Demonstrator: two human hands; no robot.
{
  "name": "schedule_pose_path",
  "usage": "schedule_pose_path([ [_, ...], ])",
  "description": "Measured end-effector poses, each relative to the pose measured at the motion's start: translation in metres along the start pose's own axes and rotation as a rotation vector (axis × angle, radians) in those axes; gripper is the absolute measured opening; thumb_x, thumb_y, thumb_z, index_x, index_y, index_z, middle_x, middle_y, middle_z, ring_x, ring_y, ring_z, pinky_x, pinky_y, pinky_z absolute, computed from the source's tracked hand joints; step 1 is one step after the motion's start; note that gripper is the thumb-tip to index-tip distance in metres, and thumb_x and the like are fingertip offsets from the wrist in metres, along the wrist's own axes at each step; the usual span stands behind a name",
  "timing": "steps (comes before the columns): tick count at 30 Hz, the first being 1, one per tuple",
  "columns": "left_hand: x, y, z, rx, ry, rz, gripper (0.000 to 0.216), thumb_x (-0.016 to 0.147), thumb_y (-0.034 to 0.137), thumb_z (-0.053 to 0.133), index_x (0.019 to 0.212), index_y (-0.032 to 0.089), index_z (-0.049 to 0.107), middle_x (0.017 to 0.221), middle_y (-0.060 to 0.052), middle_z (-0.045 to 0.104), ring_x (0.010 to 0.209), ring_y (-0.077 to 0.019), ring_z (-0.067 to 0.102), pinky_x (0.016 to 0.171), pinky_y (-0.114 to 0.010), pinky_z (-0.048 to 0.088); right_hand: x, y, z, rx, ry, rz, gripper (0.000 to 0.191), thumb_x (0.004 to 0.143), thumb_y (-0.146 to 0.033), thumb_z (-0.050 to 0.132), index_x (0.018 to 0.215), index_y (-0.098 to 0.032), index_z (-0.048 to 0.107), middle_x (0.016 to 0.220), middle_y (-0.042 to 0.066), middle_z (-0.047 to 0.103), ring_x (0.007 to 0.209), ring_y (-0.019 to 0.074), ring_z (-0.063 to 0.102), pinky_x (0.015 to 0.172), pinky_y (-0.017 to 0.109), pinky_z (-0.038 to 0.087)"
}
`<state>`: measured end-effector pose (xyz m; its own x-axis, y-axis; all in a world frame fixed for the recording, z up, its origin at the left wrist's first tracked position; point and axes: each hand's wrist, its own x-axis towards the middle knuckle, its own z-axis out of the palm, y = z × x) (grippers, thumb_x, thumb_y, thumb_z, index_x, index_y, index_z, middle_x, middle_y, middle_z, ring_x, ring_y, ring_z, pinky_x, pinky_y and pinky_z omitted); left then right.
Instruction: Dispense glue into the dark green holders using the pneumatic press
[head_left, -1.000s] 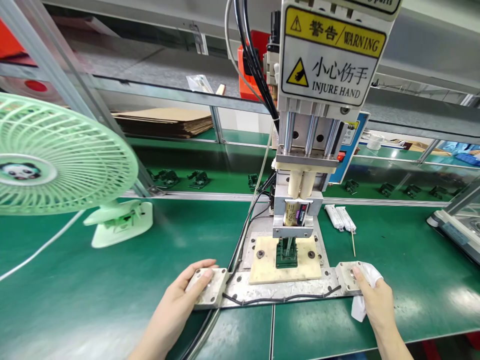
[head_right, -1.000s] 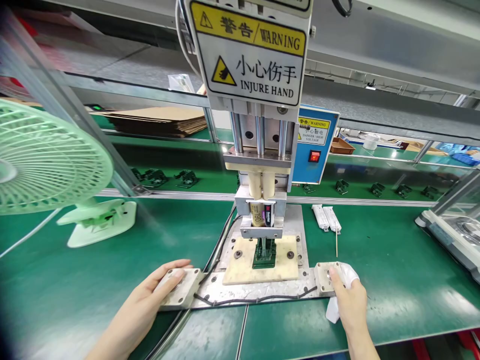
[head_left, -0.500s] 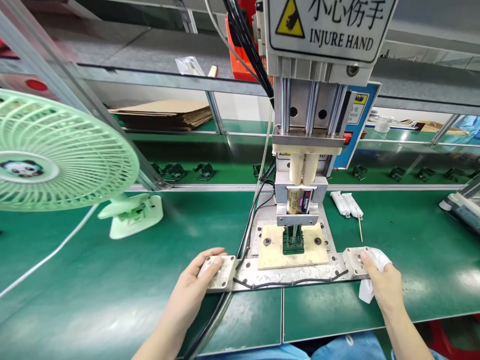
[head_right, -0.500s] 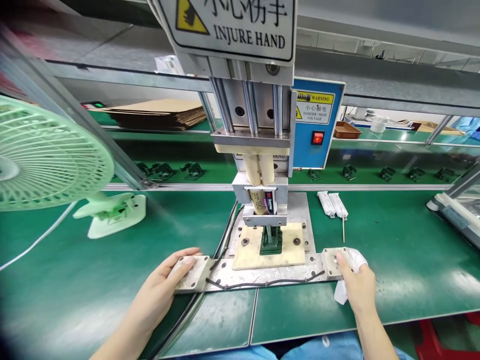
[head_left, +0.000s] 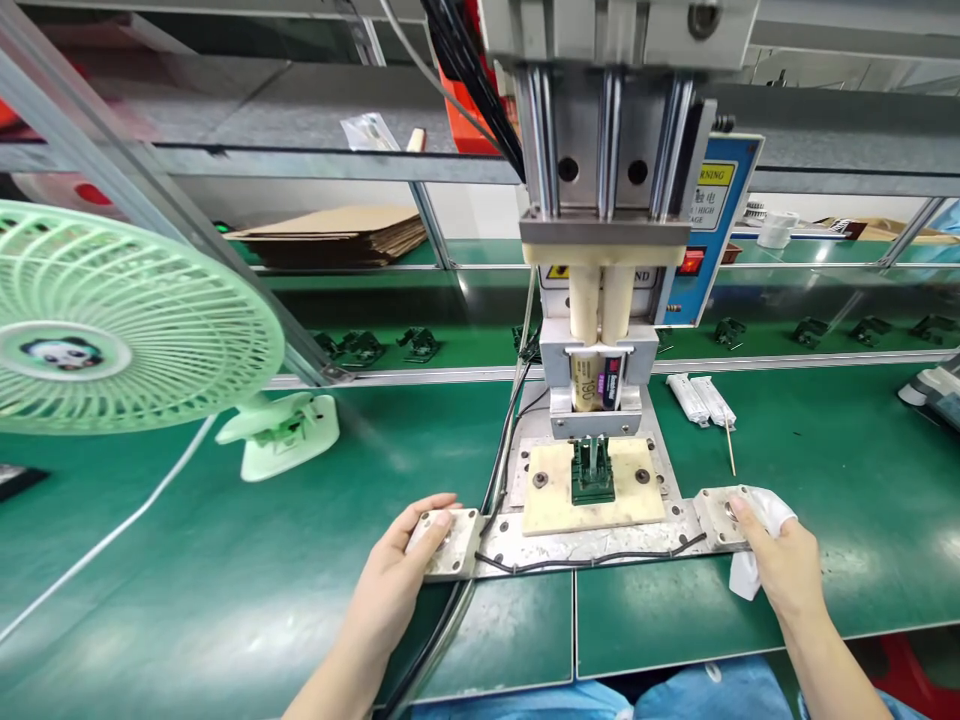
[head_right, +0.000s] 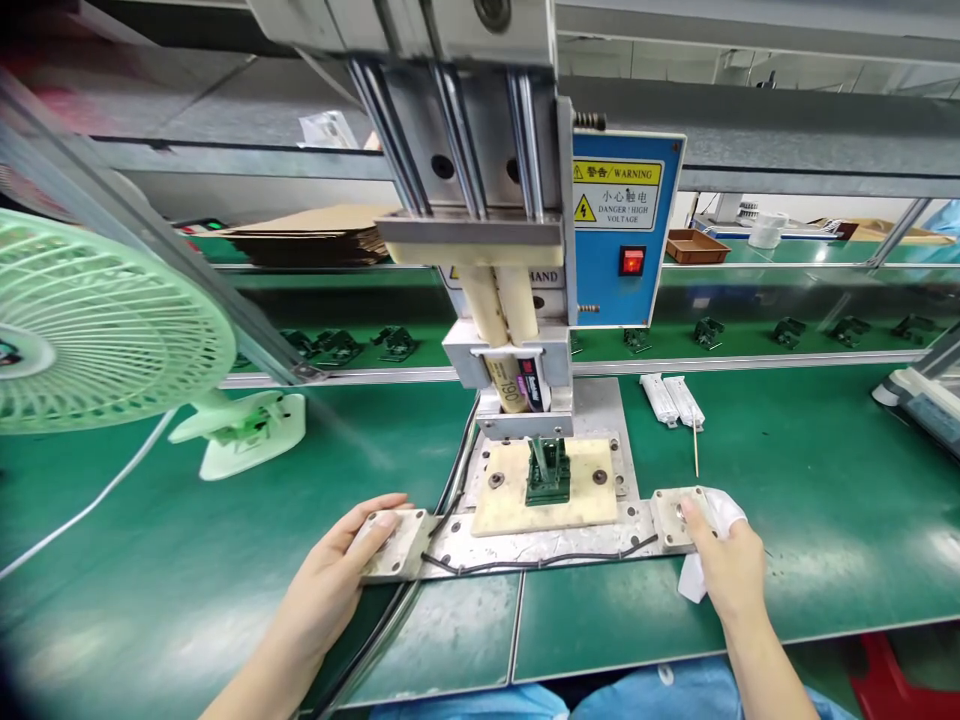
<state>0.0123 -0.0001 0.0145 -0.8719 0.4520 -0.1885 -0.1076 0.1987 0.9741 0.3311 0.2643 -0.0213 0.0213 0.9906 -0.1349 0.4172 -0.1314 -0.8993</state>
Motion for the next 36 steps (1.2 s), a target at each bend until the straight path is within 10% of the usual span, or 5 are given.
schedule_pose_path([
  [5, -0.012, 0.028, 0.007, 0.440, 0.179, 0.314, 0.054, 0.068, 0.062, 0.069, 0.104, 0.021, 0.070, 0.117, -0.012, 0.069, 0.116, -0.0358, 0.061, 0.095, -0.040, 0.051, 0.002, 0.000, 0.000, -0.016, -0.029, 0.029, 0.065, 0.052, -0.073, 0.074, 0.081, -0.014, 0.074, 0.077, 0.010, 0.074, 0.078, 0.0299, 0.067, 0.066, 0.035, 0.050],
  [8, -0.016, 0.053, 0.027, 0.539, 0.009, 0.459, 0.055, 0.073, 0.056, 0.067, 0.117, 0.023, 0.066, 0.133, -0.010, 0.063, 0.129, -0.0357, 0.053, 0.111, -0.044, 0.041, 0.001, 0.002, -0.001, -0.016, -0.016, 0.003, 0.064, 0.055, -0.073, 0.074, 0.082, -0.014, 0.073, 0.079, 0.011, 0.074, 0.079, 0.0300, 0.068, 0.066, 0.034, 0.050],
  [17, 0.018, 0.072, 0.108, 0.394, -0.705, 0.269, 0.084, 0.064, 0.044, 0.086, 0.136, 0.019, 0.053, 0.147, -0.016, 0.054, 0.139, -0.0358, 0.046, 0.119, -0.050, 0.033, -0.003, -0.003, 0.000, 0.008, -0.011, -0.018, 0.067, 0.057, -0.074, 0.074, 0.086, -0.014, 0.074, 0.083, 0.011, 0.075, 0.084, 0.0316, 0.069, 0.069, 0.036, 0.052],
  [32, -0.021, 0.093, 0.102, 0.097, -0.852, -0.241, 0.038, 0.059, 0.043, 0.089, 0.079, 0.013, 0.076, 0.075, -0.003, 0.072, 0.068, -0.0137, 0.064, 0.071, -0.025, 0.053, -0.001, -0.004, -0.001, -0.019, 0.066, -0.038, 0.062, 0.055, -0.072, 0.075, 0.076, -0.014, 0.073, 0.076, 0.013, 0.073, 0.078, 0.0330, 0.070, 0.065, 0.038, 0.053],
  [36, -0.052, 0.083, 0.090, 0.189, -0.866, -0.140, 0.049, 0.055, 0.036, 0.091, 0.095, 0.016, 0.073, 0.094, -0.005, 0.071, 0.088, -0.0215, 0.066, 0.085, -0.034, 0.053, -0.040, -0.008, -0.014, -0.121, 0.187, -0.456, 0.045, 0.073, -0.060, 0.072, 0.085, -0.016, 0.074, 0.080, 0.012, 0.073, 0.077, 0.0308, 0.070, 0.069, 0.039, 0.054],
])
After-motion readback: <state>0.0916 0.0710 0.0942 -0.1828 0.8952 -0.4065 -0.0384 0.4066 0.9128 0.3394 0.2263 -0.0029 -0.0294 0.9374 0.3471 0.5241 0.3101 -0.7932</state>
